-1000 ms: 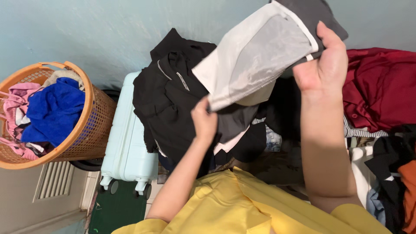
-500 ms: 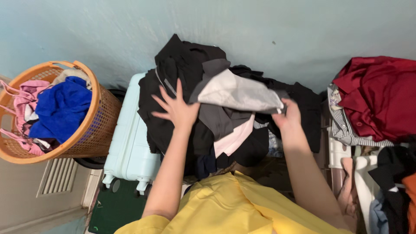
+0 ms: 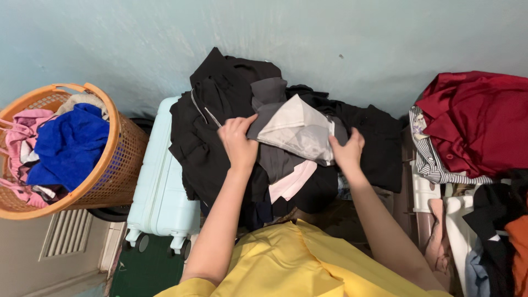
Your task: The person sorts through a pile of clothes, picking up and shaking out individual items including black trousers, grey shorts, and pink patterned fabric.
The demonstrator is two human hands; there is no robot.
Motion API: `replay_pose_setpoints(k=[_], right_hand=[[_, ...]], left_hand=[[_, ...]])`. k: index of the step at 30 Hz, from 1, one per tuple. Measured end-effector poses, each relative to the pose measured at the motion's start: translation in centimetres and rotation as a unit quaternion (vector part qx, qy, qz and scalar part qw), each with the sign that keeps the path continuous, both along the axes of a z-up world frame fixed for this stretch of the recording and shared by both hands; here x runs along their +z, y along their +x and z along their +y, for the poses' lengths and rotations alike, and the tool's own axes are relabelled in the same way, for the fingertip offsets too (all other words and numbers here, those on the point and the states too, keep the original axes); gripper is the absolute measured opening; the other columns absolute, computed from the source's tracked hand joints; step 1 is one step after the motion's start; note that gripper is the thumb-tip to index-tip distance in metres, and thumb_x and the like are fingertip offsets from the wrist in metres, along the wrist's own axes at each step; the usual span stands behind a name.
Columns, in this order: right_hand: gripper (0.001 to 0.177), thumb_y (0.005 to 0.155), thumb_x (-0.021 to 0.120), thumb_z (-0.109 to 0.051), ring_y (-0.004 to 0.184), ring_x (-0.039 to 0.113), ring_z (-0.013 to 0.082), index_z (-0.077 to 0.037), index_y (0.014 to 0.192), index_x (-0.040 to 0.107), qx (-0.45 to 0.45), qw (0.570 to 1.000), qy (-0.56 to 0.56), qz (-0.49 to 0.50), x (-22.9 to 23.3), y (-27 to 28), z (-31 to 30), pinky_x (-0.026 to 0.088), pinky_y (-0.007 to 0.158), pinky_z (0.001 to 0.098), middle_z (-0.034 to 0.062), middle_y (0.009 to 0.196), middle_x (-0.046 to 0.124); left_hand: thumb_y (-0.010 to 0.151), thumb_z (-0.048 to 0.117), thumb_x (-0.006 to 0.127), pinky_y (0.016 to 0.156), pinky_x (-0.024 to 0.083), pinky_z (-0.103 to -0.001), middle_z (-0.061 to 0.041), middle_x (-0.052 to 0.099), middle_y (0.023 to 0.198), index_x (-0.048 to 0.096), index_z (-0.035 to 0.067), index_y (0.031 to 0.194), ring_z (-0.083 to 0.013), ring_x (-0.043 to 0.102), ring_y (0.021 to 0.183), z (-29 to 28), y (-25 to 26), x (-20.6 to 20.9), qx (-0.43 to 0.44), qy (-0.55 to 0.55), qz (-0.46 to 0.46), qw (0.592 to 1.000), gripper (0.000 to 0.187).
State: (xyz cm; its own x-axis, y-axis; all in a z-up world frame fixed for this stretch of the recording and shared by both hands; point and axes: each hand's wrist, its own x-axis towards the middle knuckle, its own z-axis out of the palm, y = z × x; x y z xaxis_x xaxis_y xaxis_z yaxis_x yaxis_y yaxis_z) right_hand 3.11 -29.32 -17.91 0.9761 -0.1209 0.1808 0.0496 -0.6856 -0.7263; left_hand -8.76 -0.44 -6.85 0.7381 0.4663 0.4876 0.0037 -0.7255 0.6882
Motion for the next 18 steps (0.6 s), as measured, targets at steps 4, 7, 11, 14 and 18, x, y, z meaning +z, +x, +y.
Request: replay_pose_setpoints(k=[4,7,11,14,18], right_hand=[[0.072,0.086,0.084,-0.025,0.146,0.049,0.0378,-0.008,0.148,0.051,0.231,0.963,0.026,-0.136,6.5,-3.5,4.3,0.040,0.122,0.0453,0.0194,0.155,0.051],[0.089,0.074,0.081,-0.018,0.143,0.042,0.0438,-0.002,0.151,0.040,0.327,0.934,0.008,-0.142,11.7,-6.3,8.9,0.034,0.118,0.0500,0.0244,0.154,0.045],[0.090,0.070,0.076,-0.011,0.144,0.038,0.0444,-0.004,0.152,0.040,0.299,0.938,0.042,-0.172,15.8,-5.5,10.9,0.031,0.120,0.0490,0.0212,0.155,0.041],[0.055,0.073,0.075,0.000,0.148,0.036,0.0426,-0.019,0.125,0.071,0.310,0.908,-0.147,-0.241,16.9,-3.5,10.5,0.023,0.121,0.0534,0.0137,0.156,0.049],[0.030,0.079,0.072,0.004,0.141,0.051,0.0355,-0.011,0.105,0.073,0.337,0.913,-0.081,-0.214,18.8,-1.5,9.8,0.031,0.118,0.0524,0.0046,0.133,0.072]], left_hand=[[0.077,-0.009,0.066,0.084,0.055,-0.037,-0.010,0.068,0.096,0.072,0.007,0.110,-0.0285,0.069,0.095,-1.1,1.5,3.7,-0.075,-0.079,-0.073,0.991,0.037],[0.086,-0.003,0.070,0.075,0.056,-0.037,-0.011,0.067,0.091,0.066,0.006,0.112,-0.0289,0.071,0.085,-2.3,2.3,6.4,-0.124,-0.112,-0.058,0.984,0.028],[0.090,-0.001,0.070,0.074,0.056,-0.037,-0.011,0.068,0.088,0.060,0.008,0.123,-0.0283,0.072,0.085,-2.0,2.0,7.8,-0.185,-0.106,-0.041,0.976,0.035],[0.086,0.000,0.070,0.075,0.057,-0.033,-0.008,0.071,0.091,0.057,0.007,0.128,-0.0246,0.074,0.082,-1.8,1.6,7.4,-0.230,-0.160,-0.027,0.959,0.044],[0.074,0.014,0.079,0.094,0.050,-0.040,-0.011,0.067,0.107,0.055,0.004,0.127,-0.0263,0.067,0.101,-3.5,0.3,5.6,-0.203,-0.097,-0.063,0.972,0.059]])
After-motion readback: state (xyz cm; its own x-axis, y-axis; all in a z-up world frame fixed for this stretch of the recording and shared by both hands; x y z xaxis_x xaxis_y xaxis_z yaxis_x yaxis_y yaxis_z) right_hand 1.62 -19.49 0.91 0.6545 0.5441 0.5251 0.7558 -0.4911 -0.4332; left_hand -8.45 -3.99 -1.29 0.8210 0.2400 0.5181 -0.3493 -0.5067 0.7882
